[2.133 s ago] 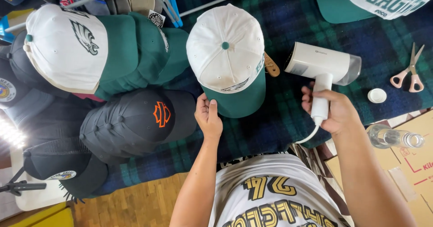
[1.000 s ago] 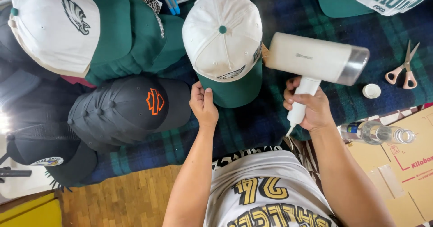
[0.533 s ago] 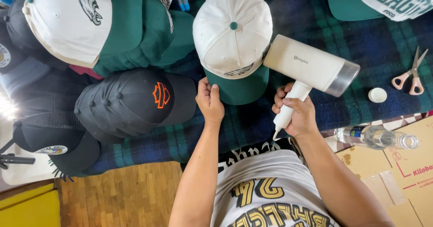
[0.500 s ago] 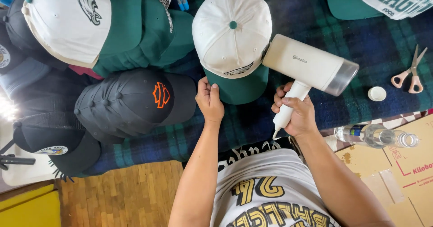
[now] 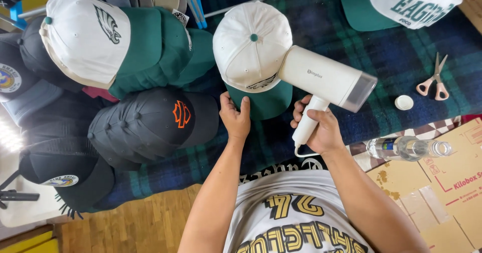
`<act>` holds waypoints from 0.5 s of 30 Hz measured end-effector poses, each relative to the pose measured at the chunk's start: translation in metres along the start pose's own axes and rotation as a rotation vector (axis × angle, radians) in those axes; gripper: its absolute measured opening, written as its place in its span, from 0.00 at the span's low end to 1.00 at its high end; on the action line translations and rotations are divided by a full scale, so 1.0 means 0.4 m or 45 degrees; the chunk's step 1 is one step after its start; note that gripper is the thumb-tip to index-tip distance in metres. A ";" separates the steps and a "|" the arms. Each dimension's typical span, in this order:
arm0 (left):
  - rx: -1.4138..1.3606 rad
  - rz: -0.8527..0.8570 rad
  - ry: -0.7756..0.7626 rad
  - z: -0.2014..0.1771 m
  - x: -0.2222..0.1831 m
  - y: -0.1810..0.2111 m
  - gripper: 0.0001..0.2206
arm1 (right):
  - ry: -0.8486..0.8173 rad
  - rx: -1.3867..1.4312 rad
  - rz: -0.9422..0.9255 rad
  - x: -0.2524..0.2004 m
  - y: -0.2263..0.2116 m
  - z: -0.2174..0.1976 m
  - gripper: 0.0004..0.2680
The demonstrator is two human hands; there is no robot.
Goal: Steaming and brushing baseball caps to clean or reshape them.
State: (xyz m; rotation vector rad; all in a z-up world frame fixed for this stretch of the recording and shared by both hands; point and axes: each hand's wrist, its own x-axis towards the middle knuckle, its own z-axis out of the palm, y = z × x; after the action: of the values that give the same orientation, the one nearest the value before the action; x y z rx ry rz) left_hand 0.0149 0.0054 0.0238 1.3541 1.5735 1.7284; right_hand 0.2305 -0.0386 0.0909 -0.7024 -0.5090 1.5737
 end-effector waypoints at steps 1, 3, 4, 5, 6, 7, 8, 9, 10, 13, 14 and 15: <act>-0.007 0.001 0.001 0.003 0.004 0.000 0.13 | -0.001 -0.005 -0.005 -0.001 -0.015 0.007 0.10; 0.005 -0.007 -0.010 -0.001 0.001 -0.002 0.14 | 0.036 -0.065 0.126 -0.011 -0.037 0.021 0.11; 0.004 -0.006 -0.008 0.000 0.000 -0.005 0.14 | 0.034 -0.066 0.126 -0.008 -0.024 0.008 0.11; 0.008 -0.008 0.000 0.002 0.000 -0.007 0.14 | 0.059 -0.105 0.124 -0.005 -0.011 -0.006 0.11; 0.012 -0.011 0.005 0.004 -0.002 -0.010 0.15 | 0.087 -0.143 0.122 -0.004 0.002 -0.021 0.11; 0.012 -0.011 0.004 0.002 -0.003 -0.009 0.15 | 0.088 -0.142 0.121 -0.001 0.014 -0.037 0.11; 0.016 -0.017 0.004 0.002 -0.003 -0.009 0.15 | 0.103 -0.148 0.091 0.004 0.024 -0.055 0.12; 0.019 -0.023 0.003 0.003 -0.002 -0.010 0.15 | 0.118 -0.154 0.061 0.010 0.035 -0.072 0.12; 0.018 -0.026 0.000 0.003 -0.005 -0.006 0.15 | 0.123 -0.156 0.062 0.006 0.035 -0.066 0.12; 0.019 -0.055 0.006 0.002 -0.007 0.006 0.14 | 0.157 -0.214 -0.006 0.001 0.034 -0.052 0.11; 0.016 -0.059 -0.009 0.002 -0.007 0.012 0.15 | 0.129 -0.236 -0.050 0.000 0.034 -0.050 0.12; 0.014 -0.063 -0.025 0.002 -0.004 0.017 0.16 | 0.100 -0.258 -0.094 0.002 0.033 -0.047 0.12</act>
State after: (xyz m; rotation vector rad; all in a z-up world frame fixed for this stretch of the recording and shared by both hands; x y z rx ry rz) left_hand 0.0181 0.0025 0.0294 1.3222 1.5944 1.6751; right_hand 0.2340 -0.0410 0.0684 -0.8857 -0.6350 1.4319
